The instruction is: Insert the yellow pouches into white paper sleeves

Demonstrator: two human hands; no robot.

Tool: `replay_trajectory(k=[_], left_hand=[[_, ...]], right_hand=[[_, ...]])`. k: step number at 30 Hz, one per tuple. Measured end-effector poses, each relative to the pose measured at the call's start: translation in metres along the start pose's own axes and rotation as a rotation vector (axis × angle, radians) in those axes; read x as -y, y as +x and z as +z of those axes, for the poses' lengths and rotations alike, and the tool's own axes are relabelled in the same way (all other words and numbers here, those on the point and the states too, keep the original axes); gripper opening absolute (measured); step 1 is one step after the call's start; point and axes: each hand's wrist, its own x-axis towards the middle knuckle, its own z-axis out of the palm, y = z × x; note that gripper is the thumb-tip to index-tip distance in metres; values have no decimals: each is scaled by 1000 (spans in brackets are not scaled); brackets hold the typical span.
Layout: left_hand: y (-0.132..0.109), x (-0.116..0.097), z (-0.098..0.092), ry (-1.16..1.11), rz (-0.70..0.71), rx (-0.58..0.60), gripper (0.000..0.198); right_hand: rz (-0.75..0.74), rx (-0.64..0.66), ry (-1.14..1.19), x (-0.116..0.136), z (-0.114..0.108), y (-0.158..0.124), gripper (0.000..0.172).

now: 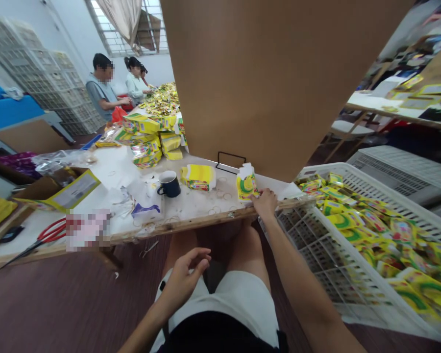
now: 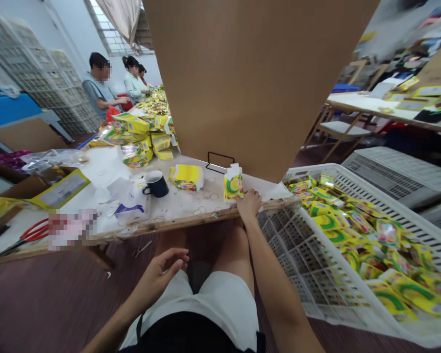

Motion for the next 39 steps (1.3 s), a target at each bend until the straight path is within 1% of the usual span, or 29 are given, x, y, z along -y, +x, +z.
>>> replay_trajectory(k=[2,3,5,7,9,10,11,13,14,15,16,17,19,20,21,22,23,24,26,28,30,32,34,36,39], left_hand=[[7,-3,1,-21,20,-7,29],[10,-4,1,-51,25,-25,30],[15,-5,0,-169,22,-71,35],[18,-4,-1,-373,17,-104,43],[19,-4,-2,-616,-14,-110,49],[18,-6,-2,-729,-46,-98,51],[17,-8,-1,-827,-91,-72,53],[16,-15,-1,-960,-177,-4,57],[16,-19,-1,-1001,-203,21,58],[16,-22,-1,-1031,-215,31,59],[16,-25,-2,-1052,-216,33,60],[16,-28,-2,-1064,-214,37,61],[16,-29,-1,-1052,-243,80,69],[16,-28,0,-1027,-278,120,75],[16,-27,2,-992,-319,163,80],[16,-25,5,-953,-358,201,83],[15,-22,7,-911,-385,225,86],[15,-19,10,-867,-394,233,86],[14,-12,16,-760,-381,215,81],[13,-7,19,-625,-350,174,74],[13,-4,21,-529,-313,154,71],[11,-5,21,-516,-292,147,69],[8,-9,19,-567,-307,125,66],[3,-14,16,-657,-394,118,65],[-5,-20,10,-807,-597,151,62]], right_hand=[[3,40,145,4,-7,-4,32],[-2,78,231,6,-10,-11,31],[-24,199,413,12,-11,-41,34],[-46,364,577,17,-6,-87,40],[-41,558,701,20,1,-140,45],[-3,687,791,21,4,-163,45],[73,824,906,21,7,-183,44],[183,1017,1043,21,10,-208,42],[191,1063,1047,20,9,-213,40],[139,1051,990,20,6,-214,38],[47,979,895,20,2,-213,34],[-70,854,780,21,-3,-210,30],[-333,541,564,25,-15,-203,22],[-460,429,487,27,-22,-200,25],[-574,386,433,30,-27,-197,33],[-667,398,401,32,-32,-196,41],[-736,444,381,34,-35,-195,43],[-771,487,371,35,-38,-195,41],[-763,517,397,35,-40,-196,29],[-688,508,498,33,-40,-198,16],[-588,496,617,30,-40,-201,8],[-539,475,688,27,-39,-204,7],[-581,459,669,26,-36,-207,12],[-639,454,607,25,-33,-208,16],[-659,470,548,27,-28,-209,19]])
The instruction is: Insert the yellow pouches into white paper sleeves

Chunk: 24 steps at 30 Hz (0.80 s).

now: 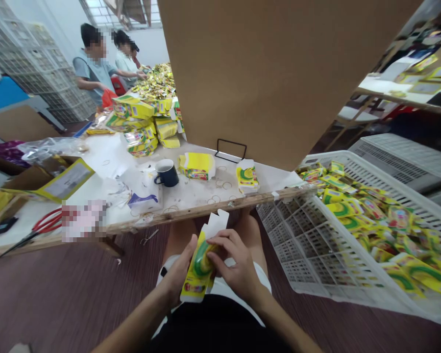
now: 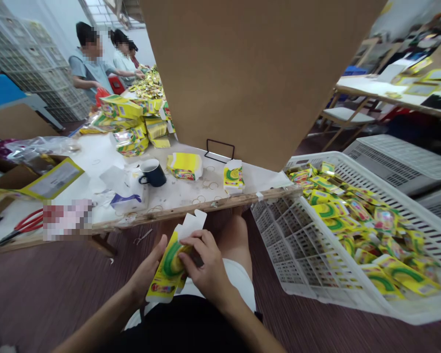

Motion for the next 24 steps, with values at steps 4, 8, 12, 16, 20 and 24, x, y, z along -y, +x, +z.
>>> replay_trajectory(k=[4,8,12,16,20,24], left_hand=[[-10,2,-7,-143,-29,-23,43],[-10,4,-13,-156,144,-43,33],[-5,5,-12,-97,299,-90,34],[0,9,-14,15,427,-161,37],[-1,9,-20,277,570,-163,32],[-7,6,-24,466,649,-153,38]], right_hand=[[10,67,20,3,4,2,18],[1,63,36,6,11,1,11],[121,-89,32,3,21,-2,46],[265,59,93,-3,29,-5,17],[322,-85,63,-10,29,-4,25],[390,-100,250,-11,23,-1,21]])
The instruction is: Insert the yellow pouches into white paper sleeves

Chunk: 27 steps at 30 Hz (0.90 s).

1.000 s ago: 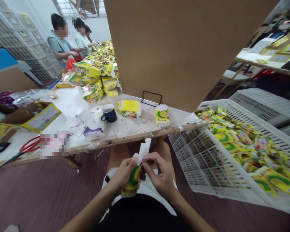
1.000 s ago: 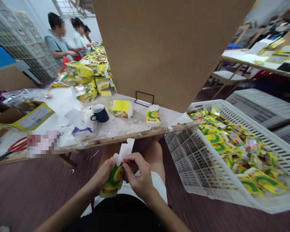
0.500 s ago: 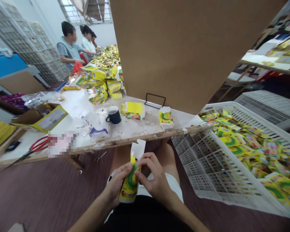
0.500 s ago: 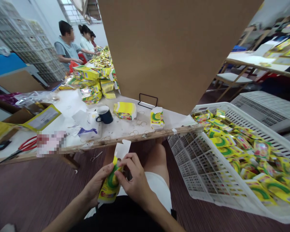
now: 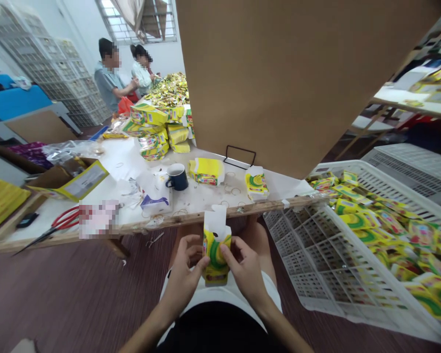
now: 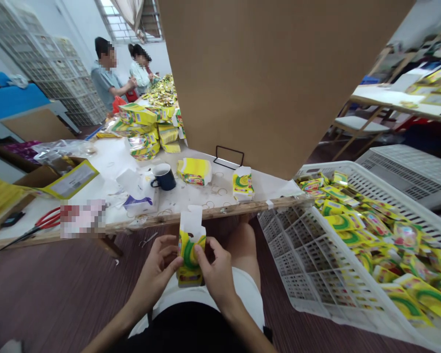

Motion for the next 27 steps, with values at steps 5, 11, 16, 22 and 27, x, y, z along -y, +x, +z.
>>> replay_trajectory(k=[5,11,16,22,27], left_hand=[[-1,-6,-6,-63,3,154,64],[-3,-16,-16,-160,-147,339,56],[-7,-17,-10,-107,-165,393,38],[-9,-17,-6,-53,-71,248,64],[-9,-13,-8,82,-40,187,44]], right_hand=[[-45,77,142,11,-12,-1,42],[-5,303,75,20,-27,-3,22],[-105,251,-60,28,-24,-2,26],[-167,118,0,33,-20,2,26],[-205,160,-53,26,-28,4,32]])
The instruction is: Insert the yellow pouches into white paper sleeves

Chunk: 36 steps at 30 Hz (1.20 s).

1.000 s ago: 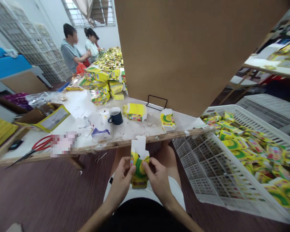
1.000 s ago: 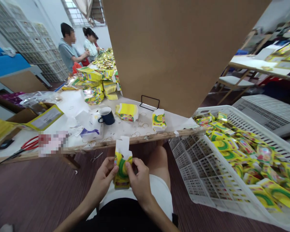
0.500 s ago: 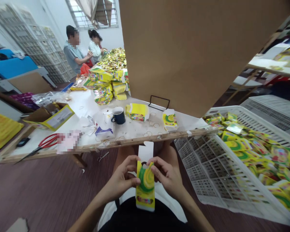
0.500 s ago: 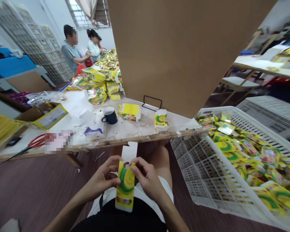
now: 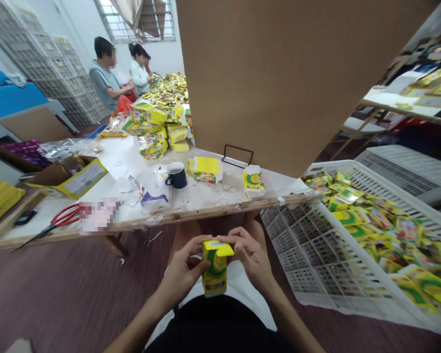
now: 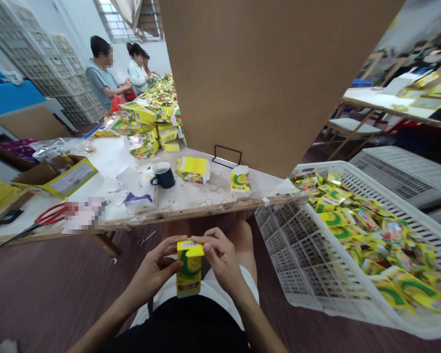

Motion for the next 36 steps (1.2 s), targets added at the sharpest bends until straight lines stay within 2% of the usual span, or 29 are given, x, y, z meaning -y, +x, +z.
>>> replay_trajectory(k=[3,5,8,11,13,15,19,21,22,24,25,26,27,28,29,30,32,34,35,36], left_hand=[[1,4,2,25,10,-18,49],[1,5,4,0,10,14,51],[2,4,5,-86,-8,56,53],[3,-2,2,-175,-26,62,57],[3,-6,1,-206,-41,61,58],[3,-6,0,-210,-54,55,57],[6,3,4,-169,-37,24,52],[6,4,5,-109,-5,-31,54],[4,2,5,-68,23,-72,57],[-5,-10,3,14,88,-102,61],[-11,-19,1,41,127,-54,59],[-18,-29,-1,49,112,103,52],[-24,-38,-3,29,56,354,41],[-29,-45,-4,1,9,605,34],[-32,-49,-5,9,-52,794,33],[-32,-49,-5,39,-97,900,36],[-27,-41,-5,180,-136,717,42],[-17,-26,-9,460,-55,302,45],[-13,-19,-12,577,-53,198,45],[-10,-13,-15,667,-56,147,47]], right_hand=[[184,129,58,2,2,-1,30],[236,151,-3,5,6,-1,33],[241,99,-203,6,10,1,27],[252,84,-351,1,10,2,34],[238,99,-336,-2,7,2,38],[209,94,-257,-4,7,1,33],[178,37,-63,-3,13,1,25],[162,14,-22,-1,9,-1,23],[131,-31,-59,2,1,-2,21],[2,-260,-284,9,-31,-6,19],[-64,-431,-453,14,-54,-8,19],[-139,-641,-652,18,-78,-9,22],[-189,-824,-847,22,-103,-9,26],[-208,-946,-1003,24,-125,-8,33],[-232,-1026,-1084,24,-143,-4,38],[-227,-1038,-1104,21,-155,2,40],[-165,-921,-1048,4,-162,24,38],[-62,-742,-1005,-21,-150,53,33],[-12,-680,-1009,-35,-141,70,31],[40,-637,-1017,-49,-132,86,30]])
